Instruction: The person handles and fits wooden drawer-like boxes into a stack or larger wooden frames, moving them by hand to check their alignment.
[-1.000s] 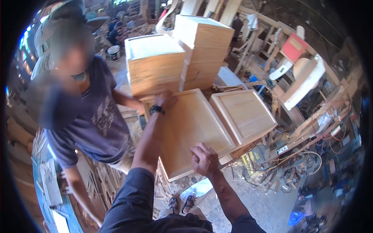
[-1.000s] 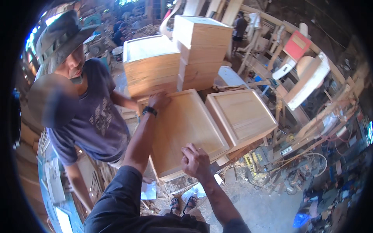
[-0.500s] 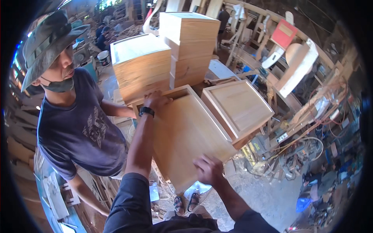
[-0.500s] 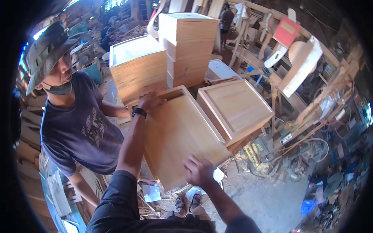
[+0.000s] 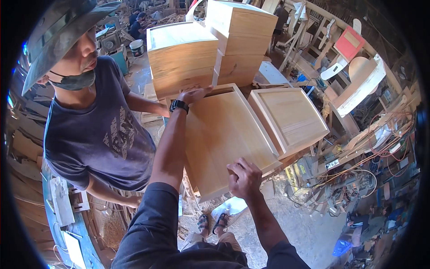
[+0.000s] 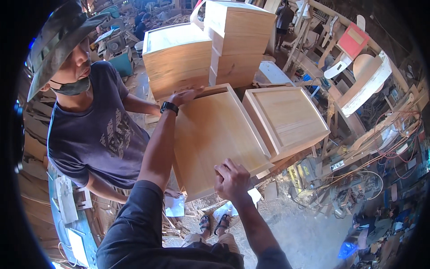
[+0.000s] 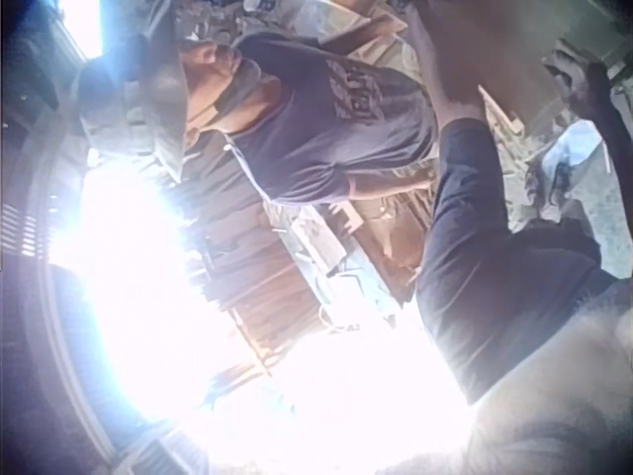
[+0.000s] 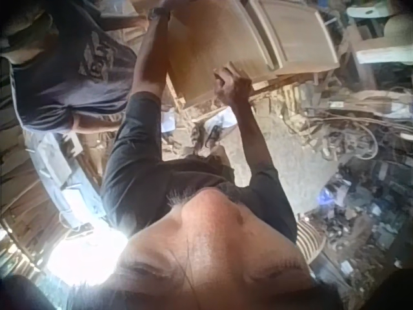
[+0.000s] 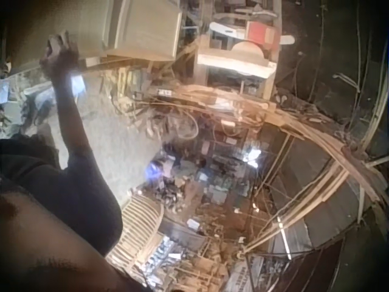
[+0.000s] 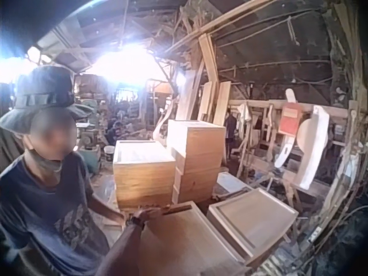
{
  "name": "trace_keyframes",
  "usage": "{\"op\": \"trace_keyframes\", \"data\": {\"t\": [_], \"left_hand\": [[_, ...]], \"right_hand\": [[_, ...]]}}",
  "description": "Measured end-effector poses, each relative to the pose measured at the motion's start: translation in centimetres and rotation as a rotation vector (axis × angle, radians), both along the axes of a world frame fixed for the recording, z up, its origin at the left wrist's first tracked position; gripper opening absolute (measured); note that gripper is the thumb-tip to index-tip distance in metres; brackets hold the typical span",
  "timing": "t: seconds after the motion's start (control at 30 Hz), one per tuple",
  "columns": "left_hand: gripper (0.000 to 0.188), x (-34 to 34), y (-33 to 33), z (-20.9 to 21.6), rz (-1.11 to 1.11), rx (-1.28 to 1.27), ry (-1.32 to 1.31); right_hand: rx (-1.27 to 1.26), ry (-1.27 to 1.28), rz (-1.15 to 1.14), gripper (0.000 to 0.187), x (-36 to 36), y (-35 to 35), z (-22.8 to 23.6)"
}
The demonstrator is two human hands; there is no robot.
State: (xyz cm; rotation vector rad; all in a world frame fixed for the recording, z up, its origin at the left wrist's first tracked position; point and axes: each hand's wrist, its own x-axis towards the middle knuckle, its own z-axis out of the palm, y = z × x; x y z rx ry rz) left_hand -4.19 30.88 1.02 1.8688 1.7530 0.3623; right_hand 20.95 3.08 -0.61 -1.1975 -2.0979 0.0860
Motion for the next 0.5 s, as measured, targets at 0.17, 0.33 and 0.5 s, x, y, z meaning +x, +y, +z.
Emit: {"op": "trace_keyframes", "data": {"t": [0.17, 0.33, 0.5], "left_hand": [[0.088, -1.3, 1.9, -0.7, -0.003, -0.020, 0.228], [0.088, -3.0, -0.2, -0.6, -0.013, 0.102, 0.182], [0.083, -4.1, -2.8, 0.1, 0.044, 0.132, 0.242]], "right_hand": [[0.034, 0.018, 0.016, 0.021, -0.6, 0.5, 0.3], [-0.006, -0.016, -0.018, 0.018, -0.2, 1.1, 0.7], [-0.044, -0.020, -0.021, 0.018, -1.1, 2.1, 0.8]]}}
